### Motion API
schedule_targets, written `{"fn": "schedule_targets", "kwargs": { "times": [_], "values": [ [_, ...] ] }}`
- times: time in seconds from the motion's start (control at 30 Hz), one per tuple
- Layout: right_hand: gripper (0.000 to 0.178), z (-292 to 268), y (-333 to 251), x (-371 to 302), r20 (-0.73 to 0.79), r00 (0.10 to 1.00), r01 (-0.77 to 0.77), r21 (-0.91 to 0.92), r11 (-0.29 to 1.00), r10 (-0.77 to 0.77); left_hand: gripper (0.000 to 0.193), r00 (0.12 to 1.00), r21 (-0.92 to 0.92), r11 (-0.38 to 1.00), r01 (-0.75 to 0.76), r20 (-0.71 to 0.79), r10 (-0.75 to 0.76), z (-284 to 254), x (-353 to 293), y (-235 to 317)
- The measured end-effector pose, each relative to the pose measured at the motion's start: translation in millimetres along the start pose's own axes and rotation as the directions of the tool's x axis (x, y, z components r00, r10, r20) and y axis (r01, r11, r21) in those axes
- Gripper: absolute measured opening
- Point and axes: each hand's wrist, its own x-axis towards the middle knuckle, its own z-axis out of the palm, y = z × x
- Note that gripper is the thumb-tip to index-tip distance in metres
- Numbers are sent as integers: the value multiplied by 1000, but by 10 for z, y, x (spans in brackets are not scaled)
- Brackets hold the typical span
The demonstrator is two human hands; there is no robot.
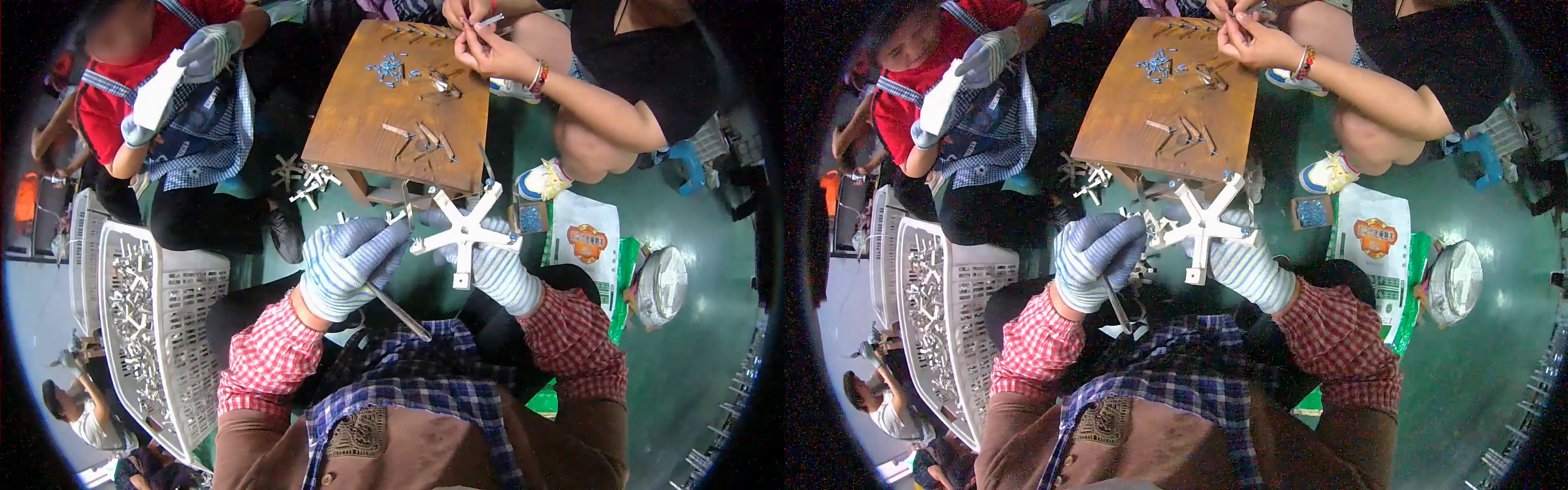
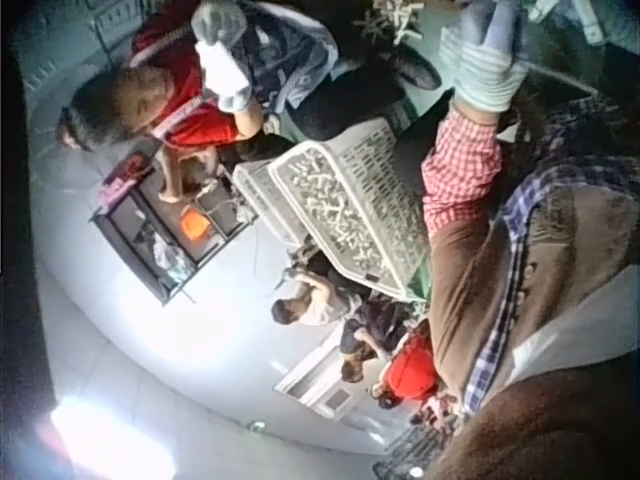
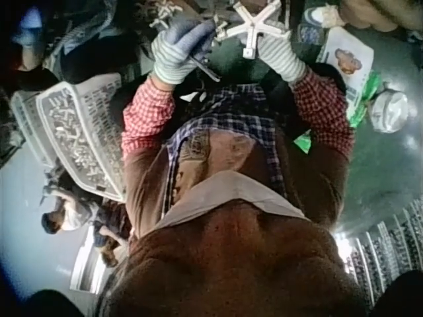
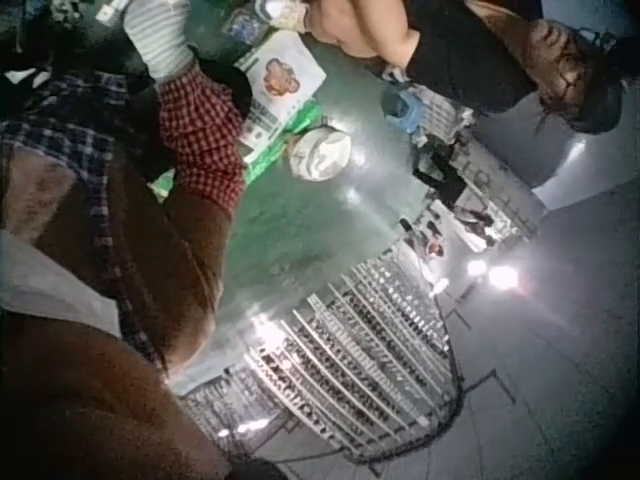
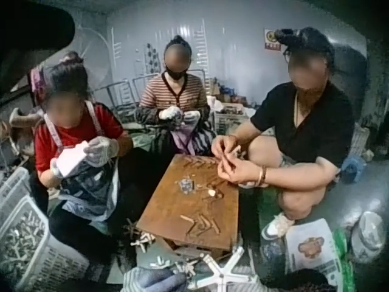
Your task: Assembling small plastic parts and trimming excess plastic using a tool.
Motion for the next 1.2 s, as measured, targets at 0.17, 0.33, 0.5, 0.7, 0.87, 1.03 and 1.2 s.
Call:
{"fn": "schedule_targets", "kwargs": {
  "times": [0.17,0.33,0.5,0.7,0.87,1.03,1.2],
  "values": [
    [49,-128,-77,-90,-99,995,50,412,910,-10,32,999,-19,999,-30,43,31,33,22,-15],
    [55,-54,4,-17,-24,983,158,-383,910,-181,36,997,21,997,-74,10,73,59,47,-36],
    [52,198,184,55,-225,856,166,-733,660,-466,35,977,168,975,-145,182,114,-5,16,-32],
    [41,223,177,65,222,888,-49,-825,-563,-403,34,989,177,974,-139,74,128,80,-26,-57],
    [39,219,33,10,114,939,-132,-755,-642,-326,32,993,113,990,-83,98,72,85,-49,-69],
    [34,155,46,24,49,884,-281,-739,-612,-465,31,991,159,980,-117,90,103,77,-29,-67],
    [23,3,-20,-18,43,805,-317,-813,-489,-592,34,986,193,973,-125,133,100,78,-40,-67]
  ]
}}
